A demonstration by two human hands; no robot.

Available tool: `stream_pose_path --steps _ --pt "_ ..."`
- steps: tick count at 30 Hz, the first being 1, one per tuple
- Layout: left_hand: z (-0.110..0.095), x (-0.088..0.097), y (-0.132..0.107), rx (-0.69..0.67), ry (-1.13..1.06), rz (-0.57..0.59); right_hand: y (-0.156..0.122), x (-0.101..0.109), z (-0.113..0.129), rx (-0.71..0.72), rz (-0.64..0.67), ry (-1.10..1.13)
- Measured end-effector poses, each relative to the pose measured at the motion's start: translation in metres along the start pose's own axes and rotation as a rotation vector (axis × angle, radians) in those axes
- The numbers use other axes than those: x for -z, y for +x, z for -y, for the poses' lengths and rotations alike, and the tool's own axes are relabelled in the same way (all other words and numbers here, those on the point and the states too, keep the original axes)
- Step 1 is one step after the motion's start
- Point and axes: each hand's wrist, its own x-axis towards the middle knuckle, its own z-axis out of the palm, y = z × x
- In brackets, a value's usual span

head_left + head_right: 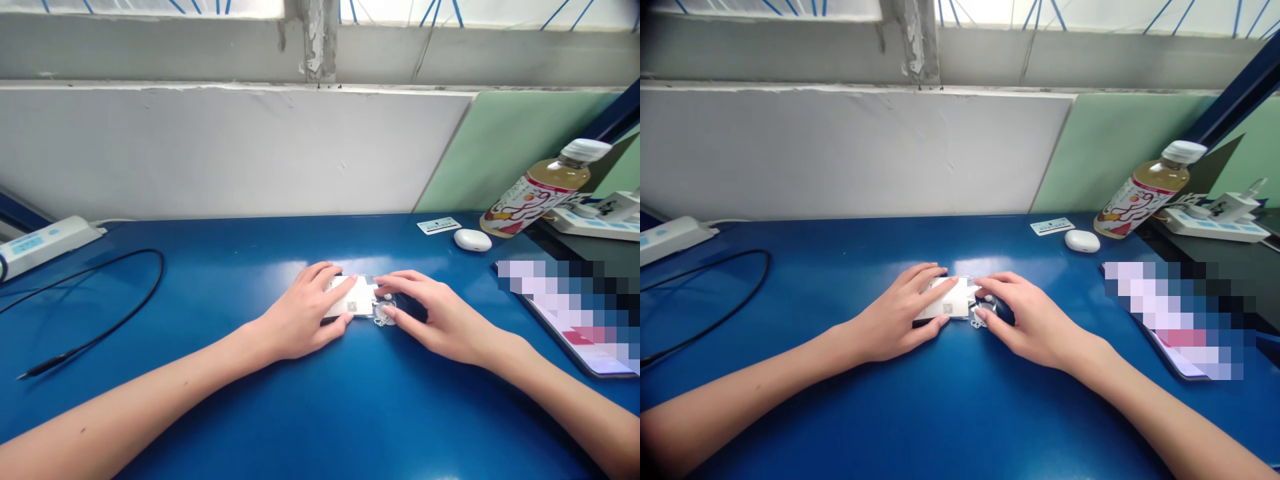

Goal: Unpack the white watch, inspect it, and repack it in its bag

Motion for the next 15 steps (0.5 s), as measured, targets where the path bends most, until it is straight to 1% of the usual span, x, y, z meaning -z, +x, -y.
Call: stream_pose_path --steps 4,7,9,12,15 --pt "0.000 0.001 0.000 -0.011 -0.021 0.022 -0.003 -0.003 0.007 0.021 0.019 0.106" --pt "0.001 0.001 0.001 -0.029 -0.037 0.014 -0.006 -0.006 0.013 -0.009 0.064 0.225" --pt "0.001 0.001 0.002 -0.031 -0.035 0.013 -0.007 -0.007 0.014 -0.034 0.085 0.265" --pt "0.001 0.001 0.002 -0.024 -0.021 0.026 -0.007 -0.008 0.013 -0.031 0.096 0.239" --pt "0.000 0.002 0.002 -0.011 0.003 0.070 -0.005 -0.004 0.010 -0.012 0.093 0.138"
